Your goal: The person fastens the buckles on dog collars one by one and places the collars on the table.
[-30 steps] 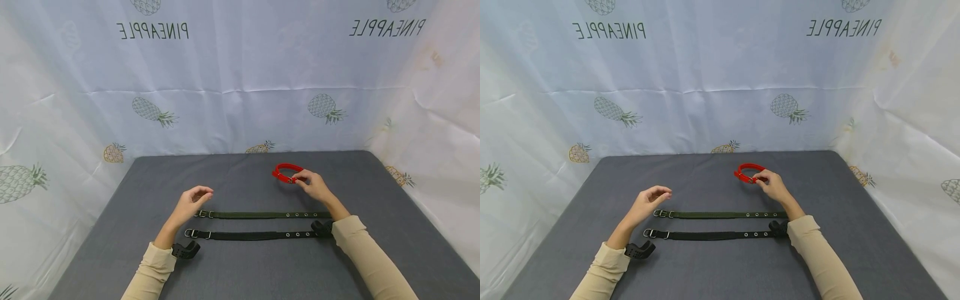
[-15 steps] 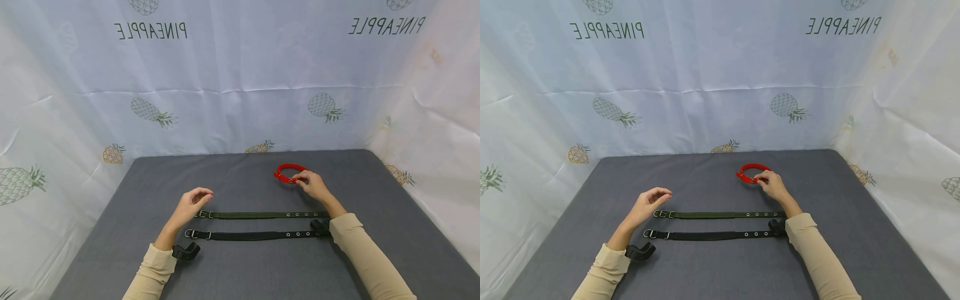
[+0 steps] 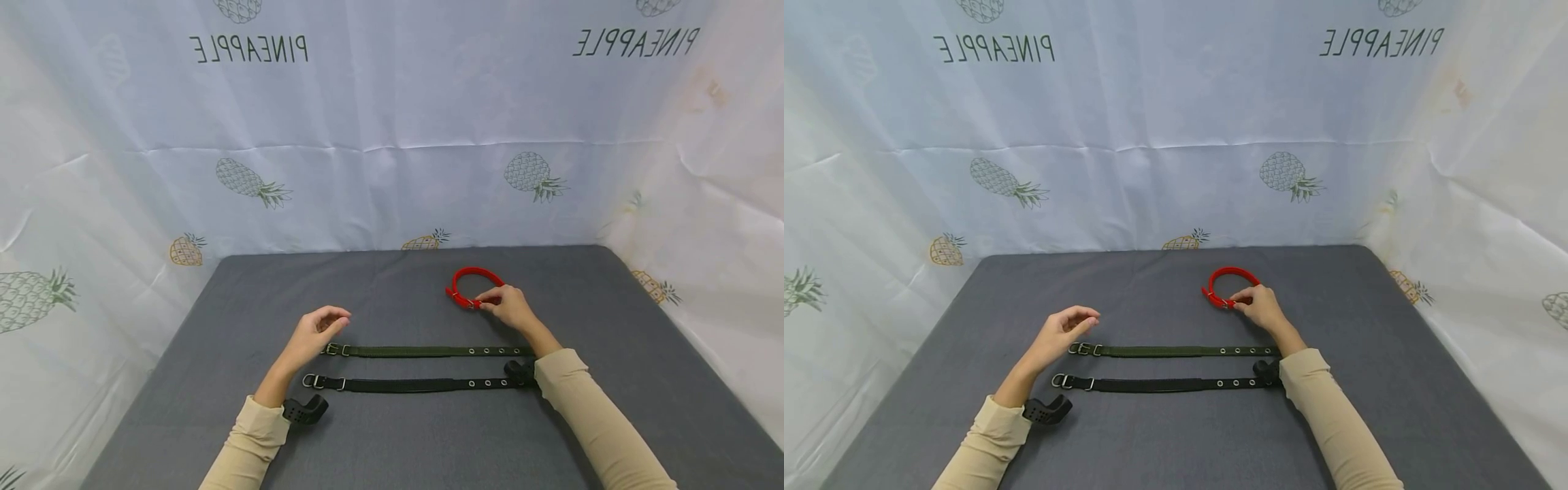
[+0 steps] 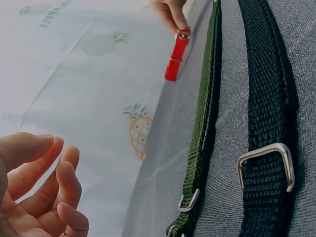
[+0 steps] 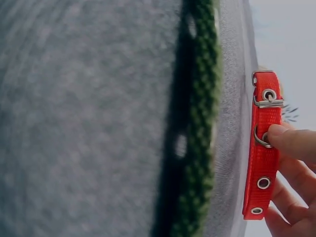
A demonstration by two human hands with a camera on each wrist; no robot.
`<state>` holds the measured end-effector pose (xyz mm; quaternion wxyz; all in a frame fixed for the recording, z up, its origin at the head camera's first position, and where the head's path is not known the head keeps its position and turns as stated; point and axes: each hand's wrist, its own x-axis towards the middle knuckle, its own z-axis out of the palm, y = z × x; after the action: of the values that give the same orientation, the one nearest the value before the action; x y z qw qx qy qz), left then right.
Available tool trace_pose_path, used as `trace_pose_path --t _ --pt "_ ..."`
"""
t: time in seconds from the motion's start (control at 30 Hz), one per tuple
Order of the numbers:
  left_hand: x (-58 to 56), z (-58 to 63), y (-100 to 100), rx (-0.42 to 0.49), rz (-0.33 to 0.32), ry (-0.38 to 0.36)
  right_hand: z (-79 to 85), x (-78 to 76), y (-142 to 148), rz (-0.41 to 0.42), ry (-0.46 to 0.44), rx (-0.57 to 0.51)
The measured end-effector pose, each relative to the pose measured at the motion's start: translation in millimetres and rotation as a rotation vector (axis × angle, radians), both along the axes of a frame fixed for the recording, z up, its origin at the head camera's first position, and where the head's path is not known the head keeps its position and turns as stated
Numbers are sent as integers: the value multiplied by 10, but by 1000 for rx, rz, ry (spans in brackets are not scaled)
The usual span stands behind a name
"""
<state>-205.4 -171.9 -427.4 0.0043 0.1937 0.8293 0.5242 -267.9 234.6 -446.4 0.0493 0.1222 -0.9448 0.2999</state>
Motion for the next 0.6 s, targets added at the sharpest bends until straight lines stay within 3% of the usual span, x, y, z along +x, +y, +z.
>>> trace_pose_path --t 0.23,0.6 --pt "-2 -1 -2 11 1 14 -4 3 -3 -1 -53 10" --pt "-1 4 -35 10 -2 -2 -9 32 40 21 -55 -23"
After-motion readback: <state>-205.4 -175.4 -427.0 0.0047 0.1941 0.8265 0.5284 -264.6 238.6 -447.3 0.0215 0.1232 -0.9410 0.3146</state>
